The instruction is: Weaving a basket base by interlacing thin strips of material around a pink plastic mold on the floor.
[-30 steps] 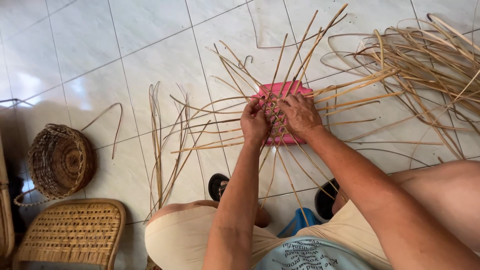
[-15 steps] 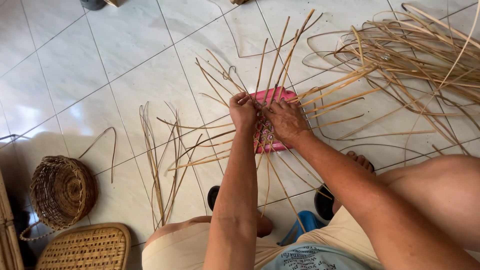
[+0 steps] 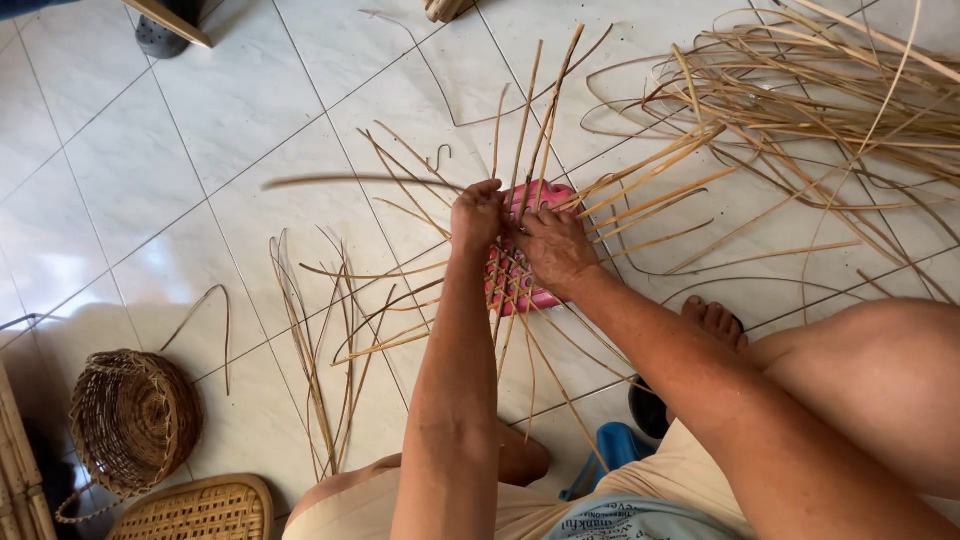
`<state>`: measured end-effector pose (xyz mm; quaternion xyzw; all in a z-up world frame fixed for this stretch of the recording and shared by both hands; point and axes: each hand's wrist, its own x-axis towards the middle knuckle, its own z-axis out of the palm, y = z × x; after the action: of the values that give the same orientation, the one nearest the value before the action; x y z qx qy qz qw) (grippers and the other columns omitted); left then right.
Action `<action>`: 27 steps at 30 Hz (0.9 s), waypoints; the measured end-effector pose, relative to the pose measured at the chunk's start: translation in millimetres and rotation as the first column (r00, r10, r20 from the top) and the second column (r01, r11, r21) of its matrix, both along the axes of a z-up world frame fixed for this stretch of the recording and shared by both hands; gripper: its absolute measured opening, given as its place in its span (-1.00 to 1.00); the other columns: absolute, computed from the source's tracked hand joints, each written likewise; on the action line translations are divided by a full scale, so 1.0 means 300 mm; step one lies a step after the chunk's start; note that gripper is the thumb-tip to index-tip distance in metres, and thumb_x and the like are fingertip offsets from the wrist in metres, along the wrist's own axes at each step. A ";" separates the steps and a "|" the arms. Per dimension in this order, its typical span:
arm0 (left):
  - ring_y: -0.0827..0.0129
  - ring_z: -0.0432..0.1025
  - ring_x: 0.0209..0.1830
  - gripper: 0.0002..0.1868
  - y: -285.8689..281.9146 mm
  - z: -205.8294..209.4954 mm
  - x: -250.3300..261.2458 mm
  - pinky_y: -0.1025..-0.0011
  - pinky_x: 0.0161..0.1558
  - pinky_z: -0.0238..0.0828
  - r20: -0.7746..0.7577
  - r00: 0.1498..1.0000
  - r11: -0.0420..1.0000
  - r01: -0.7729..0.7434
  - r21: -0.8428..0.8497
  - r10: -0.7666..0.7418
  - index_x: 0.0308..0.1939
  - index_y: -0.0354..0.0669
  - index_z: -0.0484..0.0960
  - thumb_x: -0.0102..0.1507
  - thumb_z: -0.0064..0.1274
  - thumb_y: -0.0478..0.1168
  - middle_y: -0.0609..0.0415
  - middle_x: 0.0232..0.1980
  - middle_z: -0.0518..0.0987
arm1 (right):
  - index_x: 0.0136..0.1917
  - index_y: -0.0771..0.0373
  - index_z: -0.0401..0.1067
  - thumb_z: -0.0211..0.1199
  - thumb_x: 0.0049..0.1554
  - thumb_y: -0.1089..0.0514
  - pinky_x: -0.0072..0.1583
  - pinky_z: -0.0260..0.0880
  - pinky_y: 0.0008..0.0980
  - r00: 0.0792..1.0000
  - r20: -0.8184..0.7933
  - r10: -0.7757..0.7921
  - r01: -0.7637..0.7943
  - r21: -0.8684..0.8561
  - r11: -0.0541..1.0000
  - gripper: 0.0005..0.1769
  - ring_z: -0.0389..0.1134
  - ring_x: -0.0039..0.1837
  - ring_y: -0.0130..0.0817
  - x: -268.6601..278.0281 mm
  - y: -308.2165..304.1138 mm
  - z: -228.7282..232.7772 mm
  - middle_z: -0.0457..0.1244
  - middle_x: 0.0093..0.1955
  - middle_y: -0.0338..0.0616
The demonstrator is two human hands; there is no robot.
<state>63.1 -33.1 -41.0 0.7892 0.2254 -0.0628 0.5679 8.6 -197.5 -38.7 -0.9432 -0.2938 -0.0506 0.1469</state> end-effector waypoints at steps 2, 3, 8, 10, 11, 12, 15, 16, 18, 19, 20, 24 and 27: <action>0.30 0.61 -0.31 -0.70 0.014 -0.003 0.019 0.31 -0.22 0.59 -0.044 0.996 0.989 0.088 0.123 -0.083 0.07 0.03 0.75 0.27 0.10 -0.23 0.06 -0.23 0.74 | 0.23 -0.15 0.48 0.23 -0.09 0.12 0.16 0.30 -0.10 1.000 0.006 -0.003 0.003 0.000 1.000 -0.43 0.29 0.17 -0.17 0.005 0.000 -0.008 0.24 0.06 -0.27; 0.18 0.65 -0.07 -0.65 0.022 -0.005 0.025 0.17 0.03 0.60 -0.098 0.983 0.955 0.176 0.239 -0.157 0.12 0.19 0.75 0.26 0.12 -0.16 0.11 -0.14 0.75 | 0.23 -0.15 0.47 0.25 -0.10 0.12 0.16 0.30 -0.09 1.000 0.011 -0.003 0.003 0.001 1.000 -0.43 0.29 0.17 -0.17 0.005 0.001 -0.012 0.23 0.07 -0.27; 0.28 0.53 0.25 -0.32 -0.009 -0.006 0.088 0.19 0.30 0.47 -0.228 0.934 0.889 0.339 0.308 -0.276 0.39 0.27 0.52 0.17 0.32 -0.09 0.18 0.19 0.66 | 0.15 -0.11 0.52 0.25 -0.11 0.15 0.14 0.28 -0.09 1.000 0.014 0.011 -0.011 0.024 1.000 -0.49 0.28 0.17 -0.13 0.004 0.002 0.000 0.23 0.06 -0.22; 0.23 0.46 0.38 -0.25 -0.025 0.014 0.089 0.14 0.39 0.39 -0.253 0.907 0.855 0.407 0.322 -0.337 0.45 0.29 0.46 0.17 0.34 -0.08 0.17 0.31 0.62 | 0.15 -0.11 0.52 0.26 -0.10 0.16 0.15 0.27 -0.09 1.000 0.007 0.014 -0.014 0.038 0.999 -0.50 0.28 0.19 -0.11 0.002 0.002 -0.008 0.23 0.08 -0.21; 0.21 0.53 0.25 -0.32 -0.034 0.024 0.087 0.16 0.30 0.46 -0.215 0.926 0.874 0.366 0.319 -0.310 0.37 0.26 0.53 0.14 0.33 -0.09 0.17 0.13 0.67 | 0.15 -0.12 0.51 0.25 -0.10 0.15 0.15 0.27 -0.08 1.000 0.014 0.015 -0.016 0.049 0.999 -0.50 0.27 0.18 -0.12 0.005 0.001 -0.020 0.22 0.07 -0.21; 0.18 0.60 0.12 -0.38 -0.041 0.034 0.080 0.18 0.21 0.53 -0.179 0.943 0.892 0.324 0.315 -0.279 0.28 0.22 0.61 0.11 0.33 -0.10 0.17 -0.06 0.71 | 0.15 -0.13 0.51 0.24 -0.09 0.14 0.14 0.27 -0.08 1.000 0.019 0.019 -0.020 0.059 0.998 -0.51 0.27 0.17 -0.13 0.004 0.001 -0.032 0.22 0.06 -0.22; 0.29 0.60 -0.10 -0.74 -0.029 0.037 0.027 0.23 0.06 0.53 -0.037 0.995 0.959 0.098 0.265 -0.092 -0.02 0.16 0.75 0.21 0.21 -0.09 0.22 -0.25 0.65 | 0.11 -0.12 0.52 0.22 -0.07 0.12 0.17 0.27 -0.12 1.000 0.003 0.020 -0.020 0.047 0.999 -0.57 0.27 0.19 -0.17 0.005 0.000 0.000 0.22 0.05 -0.27; 0.29 0.60 -0.10 -0.74 -0.042 0.070 -0.002 0.23 0.06 0.53 -0.037 0.995 0.959 0.096 0.266 -0.089 -0.02 0.16 0.75 0.21 0.21 -0.09 0.22 -0.25 0.65 | 0.11 -0.12 0.52 0.22 -0.07 0.12 0.17 0.27 -0.12 1.000 0.004 0.022 -0.022 0.048 0.999 -0.57 0.27 0.19 -0.17 0.009 -0.001 -0.014 0.22 0.05 -0.27; 0.14 0.55 -0.13 -0.76 -0.068 0.134 -0.066 0.12 0.00 0.48 0.149 0.985 0.960 -0.127 0.251 0.091 0.05 -0.02 0.65 0.32 0.07 -0.13 0.05 -0.27 0.55 | 0.12 -0.12 0.53 0.20 -0.04 0.12 0.17 0.29 -0.12 0.999 -0.035 0.019 -0.019 0.020 1.000 -0.58 0.28 0.20 -0.17 0.011 -0.003 -0.043 0.23 0.06 -0.27; 0.14 0.55 -0.13 -0.76 -0.084 0.136 -0.088 0.12 0.00 0.48 0.148 0.984 0.959 -0.129 0.251 0.094 0.05 -0.02 0.65 0.32 0.07 -0.13 0.05 -0.27 0.55 | 0.12 -0.12 0.53 0.20 -0.04 0.12 0.17 0.29 -0.12 0.999 -0.036 0.023 -0.022 0.020 1.000 -0.58 0.28 0.20 -0.17 0.007 -0.005 -0.024 0.23 0.06 -0.27; 0.15 0.57 -0.12 -0.78 -0.099 0.139 -0.110 0.16 0.00 0.50 0.145 0.970 0.940 -0.228 0.254 0.196 0.03 0.00 0.64 0.34 0.04 -0.11 0.05 -0.25 0.59 | 0.20 -0.13 0.49 0.18 -0.02 0.13 0.18 0.29 -0.11 0.999 -0.044 0.019 -0.018 0.017 1.000 -0.52 0.27 0.22 -0.18 0.003 -0.005 -0.005 0.23 0.10 -0.28; 0.27 0.59 -0.45 -0.87 -0.052 -0.032 -0.165 0.38 -0.50 0.68 0.138 0.751 0.751 -0.593 -0.290 0.646 0.01 -0.11 0.41 0.40 -0.12 -0.24 -0.06 -0.27 0.56 | 0.30 -0.12 0.42 0.16 -0.01 0.13 0.14 0.30 -0.12 0.999 -0.036 0.039 -0.039 0.000 0.999 -0.42 0.27 0.17 -0.19 0.012 -0.011 0.031 0.21 0.05 -0.27; 0.30 0.57 -0.59 -0.85 -0.051 -0.027 -0.228 0.46 -0.66 0.49 0.024 0.728 0.684 -0.632 -0.365 0.685 0.08 0.00 0.36 0.45 -0.16 -0.15 -0.02 -0.45 0.60 | 0.35 -0.11 0.39 0.16 -0.01 0.12 0.13 0.30 -0.11 0.999 -0.006 0.049 -0.049 -0.012 0.999 -0.38 0.28 0.15 -0.18 0.014 -0.011 0.015 0.22 0.04 -0.26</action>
<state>-5.5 -48.5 -49.2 0.5498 0.4346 0.1717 0.6924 12.7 -200.7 -34.1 -0.9367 -0.3165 -0.0425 0.1434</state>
